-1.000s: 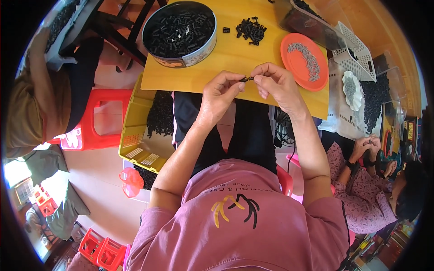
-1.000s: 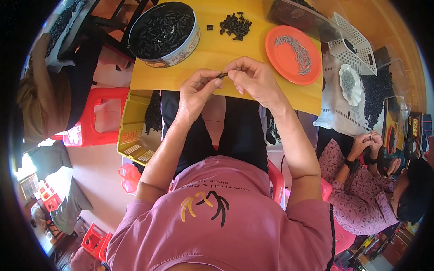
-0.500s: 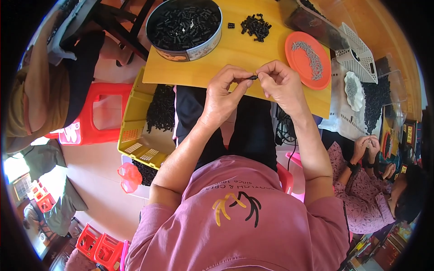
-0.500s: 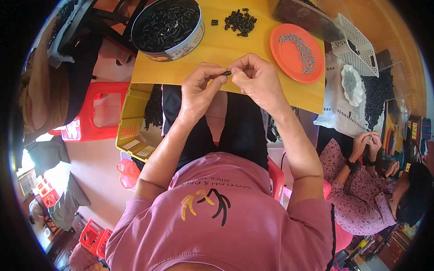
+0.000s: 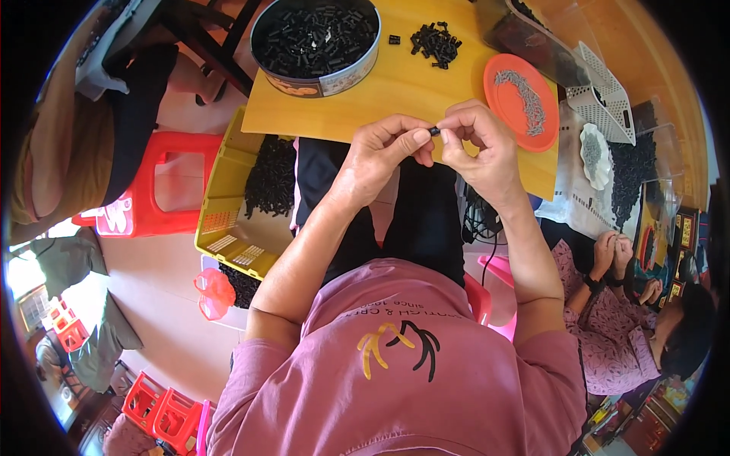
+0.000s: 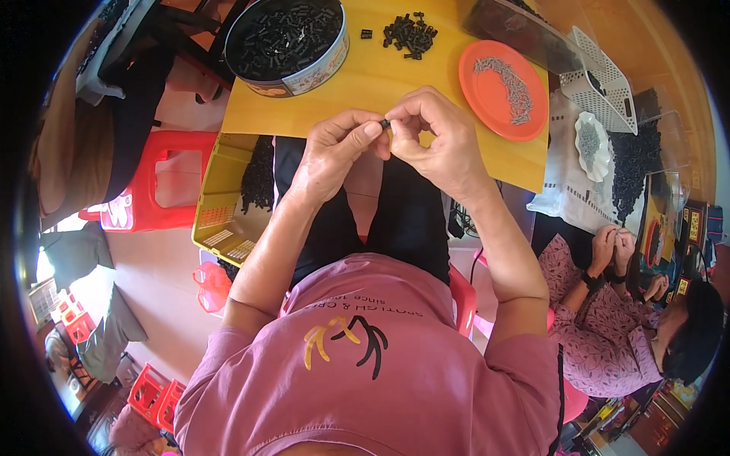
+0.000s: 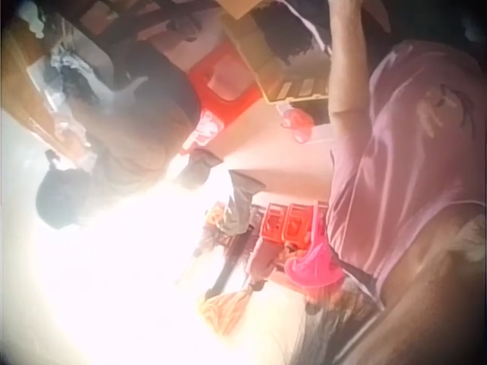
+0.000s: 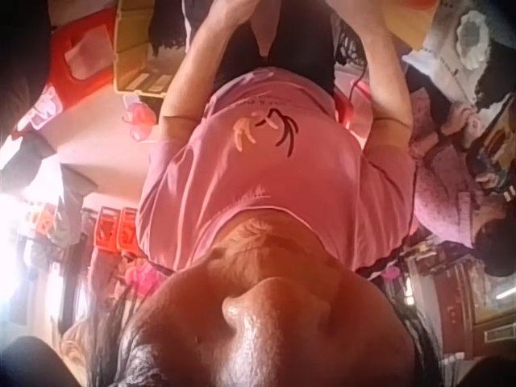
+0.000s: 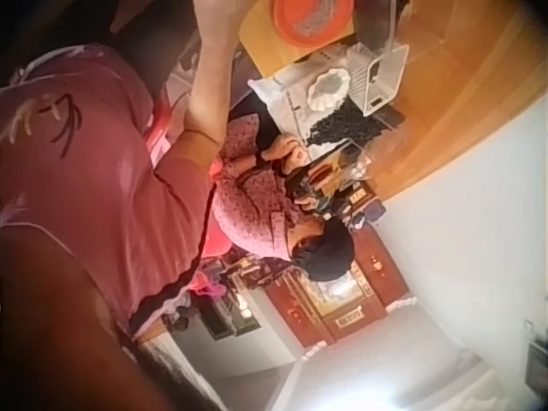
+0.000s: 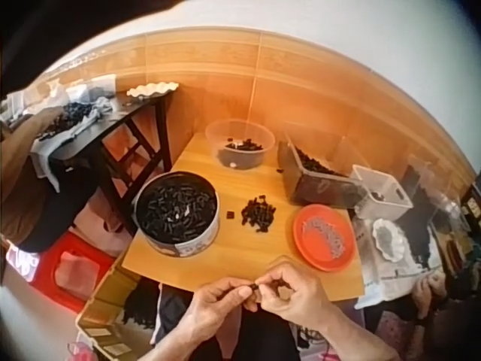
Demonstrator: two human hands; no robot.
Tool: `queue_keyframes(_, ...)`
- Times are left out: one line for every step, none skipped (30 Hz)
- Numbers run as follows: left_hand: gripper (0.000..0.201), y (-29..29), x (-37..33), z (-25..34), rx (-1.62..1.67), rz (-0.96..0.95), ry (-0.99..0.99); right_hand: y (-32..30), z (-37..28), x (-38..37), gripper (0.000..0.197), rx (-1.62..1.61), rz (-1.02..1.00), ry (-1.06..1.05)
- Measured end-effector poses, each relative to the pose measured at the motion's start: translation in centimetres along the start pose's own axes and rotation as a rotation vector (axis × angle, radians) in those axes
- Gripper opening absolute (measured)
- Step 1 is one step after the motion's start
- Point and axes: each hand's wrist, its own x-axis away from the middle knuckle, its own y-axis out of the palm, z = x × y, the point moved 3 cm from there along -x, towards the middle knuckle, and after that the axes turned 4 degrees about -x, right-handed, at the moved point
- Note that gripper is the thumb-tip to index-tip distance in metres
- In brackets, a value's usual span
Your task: The person inserts small metal pins into black plastic components by hand, taking the pins from a storage tin and the components from a sorting tray.
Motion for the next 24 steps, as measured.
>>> queue_keyframes(0.018, 0.1, 0.0, 0.0, 0.052, -0.039, -0.015, -0.3, 0.1, -0.1, 0.012, -0.001, -0.002, 0.000)
queue_keyframes(0.018, 0.1, 0.1, 0.2, 0.052, -0.038, -0.014, -0.4, 0.0, -0.2, 0.014, -0.022, -0.042, -0.031)
queue_keyframes(0.018, 0.1, 0.1, 0.5, 0.015, -0.045, -0.025, -0.6, -0.1, -0.3, 0.016, -0.043, -0.082, -0.063)
queue_keyframes(0.018, 0.1, 0.2, 0.6, -0.022, -0.053, -0.037, -1.0, -0.1, -0.4, 0.016, -0.042, -0.083, -0.062)
queue_keyframes(0.018, 0.1, 0.2, 0.8, -0.021, -0.054, -0.037, -1.2, -0.1, -0.5, 0.016, -0.042, -0.140, -0.059)
queue_keyframes(0.018, 0.1, 0.2, 0.9, -0.065, -0.063, -0.038, -1.4, -0.2, -0.5, 0.017, -0.043, -0.198, -0.056)
queue_keyframes(0.019, 0.2, 0.3, 1.0, -0.110, -0.072, -0.040, -1.6, -0.4, -0.6, 0.017, -0.043, -0.198, -0.056)
queue_keyframes(0.019, 0.3, 0.3, 1.2, -0.110, -0.071, -0.040, -1.7, -0.6, -0.6, 0.018, -0.038, -0.233, -0.047)
queue_keyframes(0.018, 0.3, 0.4, 1.3, -0.130, -0.071, -0.046, -1.7, -0.7, -0.7, 0.018, -0.033, -0.267, -0.039)
queue_keyframes(0.018, 0.4, 0.4, 1.3, -0.150, -0.070, -0.052, -1.8, -0.9, -0.8, 0.018, -0.033, -0.268, -0.039)
queue_keyframes(0.018, 0.5, 0.4, 1.1, -0.150, -0.068, -0.052, -1.8, -1.0, -0.8, 0.018, 0.010, -0.289, -0.041)
queue_keyframes(0.017, 0.5, 0.4, 1.0, -0.234, -0.032, -0.001, -1.8, -1.0, -0.8, 0.018, 0.053, -0.309, -0.043)
queue_keyframes(0.017, 0.7, 0.4, 0.9, -0.316, -0.001, 0.050, -1.8, -0.7, -0.7, 0.018, 0.055, -0.308, -0.042)
queue_keyframes(0.017, 0.8, 0.3, 0.9, -0.314, -0.003, 0.049, -1.7, 0.1, -0.5, 0.018, 0.063, -0.297, -0.071)
queue_keyframes(0.016, 0.9, 0.3, 1.1, -0.462, 0.033, 0.125, -1.6, 0.6, -0.3, 0.019, 0.072, -0.286, -0.101)
queue_keyframes(0.016, 0.9, 0.3, 1.3, -0.611, 0.072, 0.202, -1.5, 1.1, -0.2, 0.019, 0.072, -0.286, -0.101)
queue_keyframes(0.016, 0.9, 0.3, 1.2, -0.611, 0.072, 0.202, -1.5, 1.5, -0.1, 0.019, 0.023, -0.250, -0.076)
queue_keyframes(0.015, 0.7, 0.2, 0.7, -0.416, 0.091, 0.091, -1.5, 1.8, 0.0, 0.019, -0.025, -0.214, -0.052)
queue_keyframes(0.014, 0.5, 0.2, 0.1, -0.221, 0.112, -0.019, -1.3, 1.8, 0.1, 0.019, -0.026, -0.215, -0.053)
queue_keyframes(0.014, 0.5, 0.2, 0.0, -0.222, 0.113, -0.018, -1.0, 2.1, 0.4, 0.019, -0.179, -0.151, 0.092)
queue_keyframes(0.015, 0.5, 0.3, 0.0, -0.227, 0.121, 0.000, -0.8, 2.4, 0.8, 0.020, -0.332, -0.085, 0.236)
queue_keyframes(0.015, 0.4, 0.3, 0.0, -0.231, 0.129, 0.018, -0.8, 2.4, 1.1, 0.020, -0.332, -0.086, 0.235)
queue_keyframes(0.015, 0.4, 0.3, 0.0, -0.232, 0.129, 0.019, -0.8, 2.6, 1.5, 0.023, -0.365, -0.042, 0.305)
queue_keyframes(0.016, 0.3, 0.3, 0.1, -0.272, 0.121, 0.109, -0.8, 2.8, 1.9, 0.028, -0.399, 0.002, 0.375)
